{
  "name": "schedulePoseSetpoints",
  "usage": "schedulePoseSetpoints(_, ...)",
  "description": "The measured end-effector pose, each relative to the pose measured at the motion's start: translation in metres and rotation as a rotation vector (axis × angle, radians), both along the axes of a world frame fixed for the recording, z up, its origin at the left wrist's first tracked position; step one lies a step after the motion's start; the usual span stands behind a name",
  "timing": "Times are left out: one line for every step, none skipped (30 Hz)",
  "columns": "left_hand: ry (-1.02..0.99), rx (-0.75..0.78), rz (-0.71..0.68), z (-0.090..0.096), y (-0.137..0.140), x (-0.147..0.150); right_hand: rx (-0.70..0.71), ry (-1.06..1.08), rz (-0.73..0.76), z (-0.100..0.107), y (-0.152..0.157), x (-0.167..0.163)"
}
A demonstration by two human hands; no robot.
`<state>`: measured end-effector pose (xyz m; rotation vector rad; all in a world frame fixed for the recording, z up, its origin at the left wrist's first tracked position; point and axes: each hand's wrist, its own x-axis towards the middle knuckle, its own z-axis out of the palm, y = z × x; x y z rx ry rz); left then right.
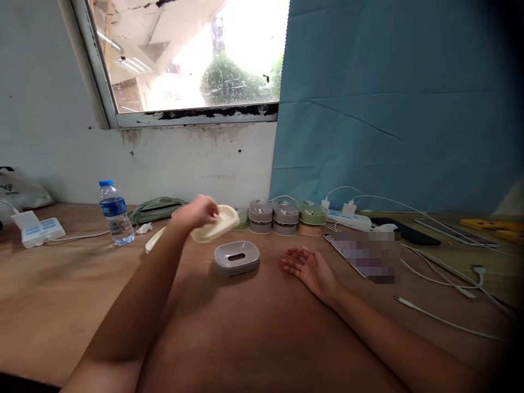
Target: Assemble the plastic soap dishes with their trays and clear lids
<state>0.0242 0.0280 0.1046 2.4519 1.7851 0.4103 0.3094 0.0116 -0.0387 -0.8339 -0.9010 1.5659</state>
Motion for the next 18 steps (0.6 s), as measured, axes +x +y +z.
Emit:
schedulePoseSetpoints(-0.001, 0.009, 0.085, 0.004, 0.003, -0.021, -0.005, -0.005, 0.001, 0.0, 0.0, 0.0)
schedulePoseSetpoints(0.009, 0.003, 0.179, 0.007, 0.006, -0.041, -0.006, -0.011, 0.003, 0.0, 0.0, 0.0)
schedulePoseSetpoints(0.007, -0.029, 0.278, 0.007, 0.009, -0.061, -0.004, -0.017, 0.004, -0.001, 0.001, -0.001)
schedulePoseSetpoints(-0.009, -0.086, 0.346, 0.006, 0.012, -0.08, -0.001, -0.024, 0.001, -0.001, 0.001, -0.001)
schedulePoseSetpoints(-0.046, -0.144, 0.415, 0.003, 0.015, -0.097, 0.003, -0.033, -0.004, -0.002, 0.002, -0.001)
schedulePoseSetpoints(-0.099, -0.198, 0.478, -0.002, 0.018, -0.111, 0.007, -0.045, -0.009, -0.003, 0.003, 0.0)
schedulePoseSetpoints(-0.146, -0.236, 0.526, -0.008, 0.02, -0.124, 0.013, -0.06, -0.012, -0.004, 0.004, 0.0)
schedulePoseSetpoints(-0.184, -0.27, 0.558, -0.014, 0.023, -0.133, 0.021, -0.076, -0.014, -0.005, 0.005, 0.001)
schedulePoseSetpoints(-0.212, -0.304, 0.578, -0.021, 0.026, -0.14, 0.03, -0.091, -0.015, -0.006, 0.006, 0.001)
schedulePoseSetpoints(-0.23, -0.331, 0.588, -0.028, 0.028, -0.144, 0.037, -0.101, -0.015, -0.007, 0.007, 0.002)
schedulePoseSetpoints(-0.239, -0.354, 0.59, -0.034, 0.031, -0.147, 0.04, -0.105, -0.016, -0.007, 0.007, 0.003)
schedulePoseSetpoints(-0.244, -0.369, 0.59, -0.04, 0.034, -0.147, 0.04, -0.103, -0.018, -0.008, 0.008, 0.003)
schedulePoseSetpoints(-0.246, -0.377, 0.587, -0.044, 0.036, -0.147, 0.039, -0.099, -0.019, -0.008, 0.008, 0.004)
schedulePoseSetpoints(-0.247, -0.378, 0.585, -0.048, 0.039, -0.147, 0.04, -0.097, -0.017, -0.008, 0.008, 0.004)
schedulePoseSetpoints(-0.248, -0.376, 0.583, -0.051, 0.042, -0.146, 0.041, -0.095, -0.016, -0.008, 0.007, 0.004)
schedulePoseSetpoints(-0.248, -0.375, 0.581, -0.053, 0.044, -0.146, 0.043, -0.093, -0.016, -0.008, 0.007, 0.004)
schedulePoseSetpoints(-0.246, -0.374, 0.58, -0.056, 0.047, -0.146, 0.044, -0.091, -0.016, -0.008, 0.007, 0.004)
schedulePoseSetpoints(-0.243, -0.374, 0.581, -0.058, 0.049, -0.146, 0.043, -0.088, -0.019, -0.008, 0.007, 0.003)
